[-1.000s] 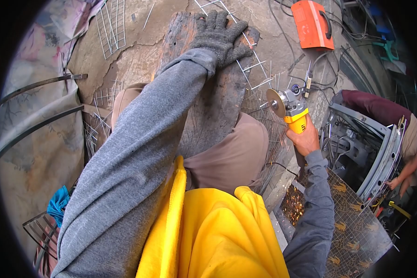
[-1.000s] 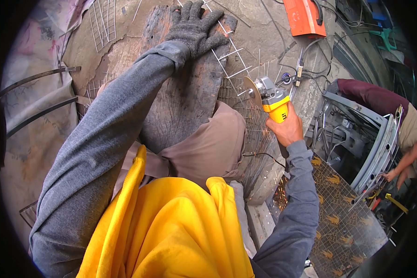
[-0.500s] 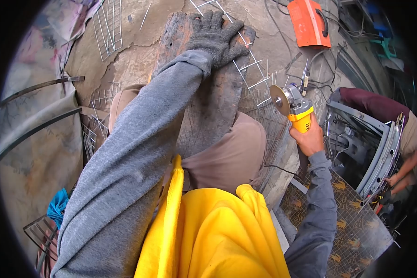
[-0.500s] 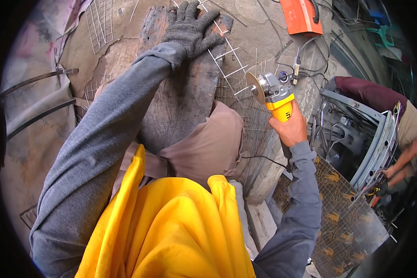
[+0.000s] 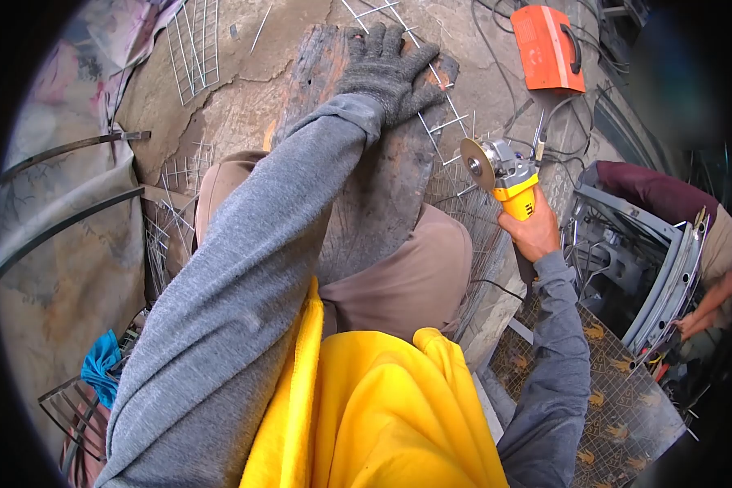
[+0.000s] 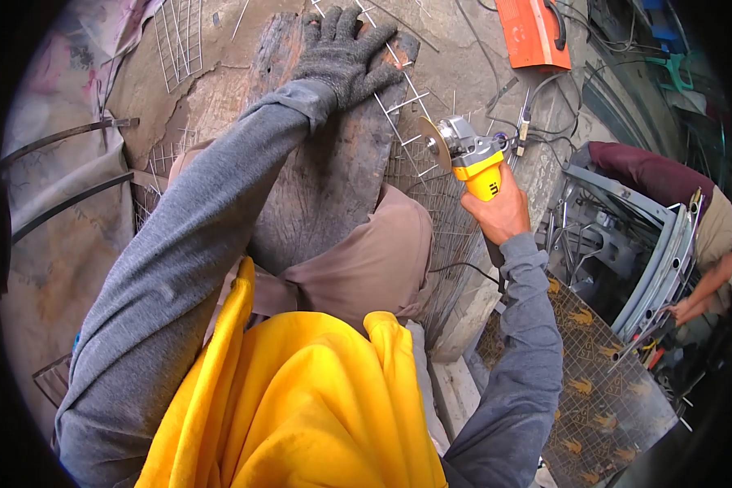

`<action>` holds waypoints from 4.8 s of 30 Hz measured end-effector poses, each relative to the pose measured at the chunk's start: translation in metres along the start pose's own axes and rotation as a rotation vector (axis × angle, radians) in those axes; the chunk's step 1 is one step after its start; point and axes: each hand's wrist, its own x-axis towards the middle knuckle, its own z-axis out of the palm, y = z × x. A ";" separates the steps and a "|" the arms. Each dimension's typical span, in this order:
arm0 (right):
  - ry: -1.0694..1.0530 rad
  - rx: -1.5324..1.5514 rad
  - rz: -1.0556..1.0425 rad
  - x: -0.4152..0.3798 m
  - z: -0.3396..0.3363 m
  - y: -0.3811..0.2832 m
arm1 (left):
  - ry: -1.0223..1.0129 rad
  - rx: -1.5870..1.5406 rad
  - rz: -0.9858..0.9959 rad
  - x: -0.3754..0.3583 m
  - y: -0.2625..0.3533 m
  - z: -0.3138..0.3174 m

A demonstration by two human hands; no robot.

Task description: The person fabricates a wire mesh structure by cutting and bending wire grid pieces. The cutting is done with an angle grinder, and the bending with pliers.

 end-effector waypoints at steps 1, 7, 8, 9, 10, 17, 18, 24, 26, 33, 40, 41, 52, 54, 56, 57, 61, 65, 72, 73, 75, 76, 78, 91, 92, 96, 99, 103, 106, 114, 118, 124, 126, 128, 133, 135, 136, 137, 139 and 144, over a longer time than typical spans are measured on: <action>0.000 -0.001 0.000 0.000 0.000 -0.001 | 0.006 -0.003 0.002 0.000 0.000 0.000; 0.002 0.007 -0.024 0.002 0.002 -0.001 | 0.071 -0.064 0.007 -0.001 -0.004 0.010; -0.002 0.003 -0.017 0.002 0.002 -0.001 | 0.049 -0.048 0.003 -0.001 -0.003 0.008; -0.006 -0.001 -0.010 0.003 0.002 -0.001 | 0.049 -0.047 0.002 -0.001 -0.003 0.007; -0.007 -0.001 -0.011 0.003 0.002 -0.001 | 0.042 -0.056 -0.001 -0.001 -0.003 0.007; 0.006 -0.020 -0.010 0.003 0.001 -0.006 | -0.045 0.052 -0.002 -0.002 0.001 -0.003; 0.000 -0.020 -0.006 0.003 0.001 -0.006 | -0.045 0.052 -0.004 -0.002 -0.001 0.002; -0.008 -0.032 -0.033 0.003 0.001 0.003 | 0.055 0.010 0.042 -0.001 -0.006 0.012; -0.011 -0.043 -0.028 0.003 0.001 0.005 | 0.053 0.017 0.038 -0.001 -0.005 0.011; -0.012 -0.056 -0.027 0.004 0.000 0.004 | 0.067 -0.013 0.040 -0.001 -0.005 0.011; -0.010 -0.072 -0.004 0.006 0.000 0.001 | 0.055 -0.009 0.028 -0.001 -0.004 0.013; -0.015 -0.072 -0.007 0.006 -0.001 0.001 | 0.063 -0.009 0.028 0.000 -0.004 0.014; -0.021 -0.072 0.002 0.005 -0.003 -0.004 | 0.074 -0.030 0.027 0.000 -0.005 0.015; -0.026 -0.082 0.010 0.005 -0.003 -0.005 | 0.080 -0.028 0.029 -0.001 -0.004 0.014; -0.019 -0.093 0.013 0.007 -0.002 -0.005 | 0.076 -0.027 0.032 -0.002 -0.004 0.012; -0.014 -0.104 0.018 0.007 -0.002 -0.006 | 0.077 -0.027 0.032 -0.002 -0.003 0.011; -0.013 -0.099 0.028 0.008 -0.003 -0.010 | 0.045 -0.022 0.028 -0.001 -0.003 0.008; -0.033 -0.096 0.009 0.006 -0.006 -0.013 | 0.005 -0.028 0.029 -0.001 -0.002 0.002; 0.048 0.144 -0.016 -0.010 -0.011 0.002 | -0.021 -0.037 0.032 0.000 -0.001 -0.005; 0.074 0.133 -0.047 -0.013 -0.014 0.001 | -0.015 -0.058 0.019 0.000 -0.001 -0.004; 0.106 0.095 -0.066 -0.020 -0.020 -0.003 | -0.008 -0.078 0.016 -0.003 0.003 -0.004; 0.129 0.054 -0.085 -0.023 -0.022 -0.004 | -0.005 -0.063 -0.004 -0.006 0.006 -0.003; 0.143 0.069 -0.071 -0.026 -0.025 0.000 | -0.026 -0.056 -0.048 -0.015 0.015 -0.002; 0.160 0.012 -0.099 -0.026 -0.028 0.023 | -0.045 0.030 0.044 -0.005 -0.020 -0.006; 0.156 0.010 -0.096 -0.024 -0.027 0.025 | -0.057 0.044 0.070 -0.002 -0.022 -0.004; 0.121 0.022 -0.083 -0.015 -0.021 0.013 | -0.002 0.024 0.120 -0.007 -0.021 -0.003; 0.067 0.031 -0.044 -0.008 -0.016 0.002 | 0.026 0.010 0.124 -0.007 -0.019 -0.003; 0.013 0.007 -0.029 -0.003 -0.010 -0.002 | -0.011 0.054 0.110 -0.007 -0.018 -0.009; -0.005 0.010 -0.020 -0.001 -0.008 -0.003 | -0.012 0.046 0.103 -0.006 -0.017 -0.009; -0.012 -0.025 -0.041 0.004 -0.007 0.000 | -0.019 0.031 0.087 -0.005 -0.017 -0.009; -0.017 -0.027 -0.033 0.005 -0.006 -0.001 | -0.049 0.044 0.081 -0.004 -0.016 -0.012; -0.034 -0.034 -0.005 0.006 -0.007 -0.006 | -0.016 0.028 0.090 -0.005 -0.018 -0.007; -0.032 -0.031 -0.005 0.006 -0.006 -0.005 | -0.027 0.033 0.086 -0.005 -0.017 -0.008; -0.031 -0.028 -0.005 0.006 -0.006 -0.005 | -0.037 0.039 0.080 -0.005 -0.017 -0.009; -0.025 -0.028 -0.006 0.008 -0.004 -0.005 | -0.068 0.011 0.076 -0.005 -0.017 -0.010; -0.024 -0.027 0.004 0.007 -0.003 -0.007 | -0.069 0.023 0.076 -0.005 -0.017 -0.010; -0.025 -0.027 0.014 0.007 -0.003 -0.008 | -0.070 0.034 0.075 -0.005 -0.017 -0.010; -0.024 -0.027 0.012 0.008 -0.003 -0.007 | -0.067 0.035 0.075 -0.005 -0.017 -0.011; -0.029 -0.019 -0.012 0.008 -0.002 -0.004 | -0.065 0.022 0.092 -0.005 -0.018 -0.009; -0.035 -0.060 -0.002 0.006 -0.005 -0.002 | -0.026 0.001 0.099 -0.006 -0.020 -0.005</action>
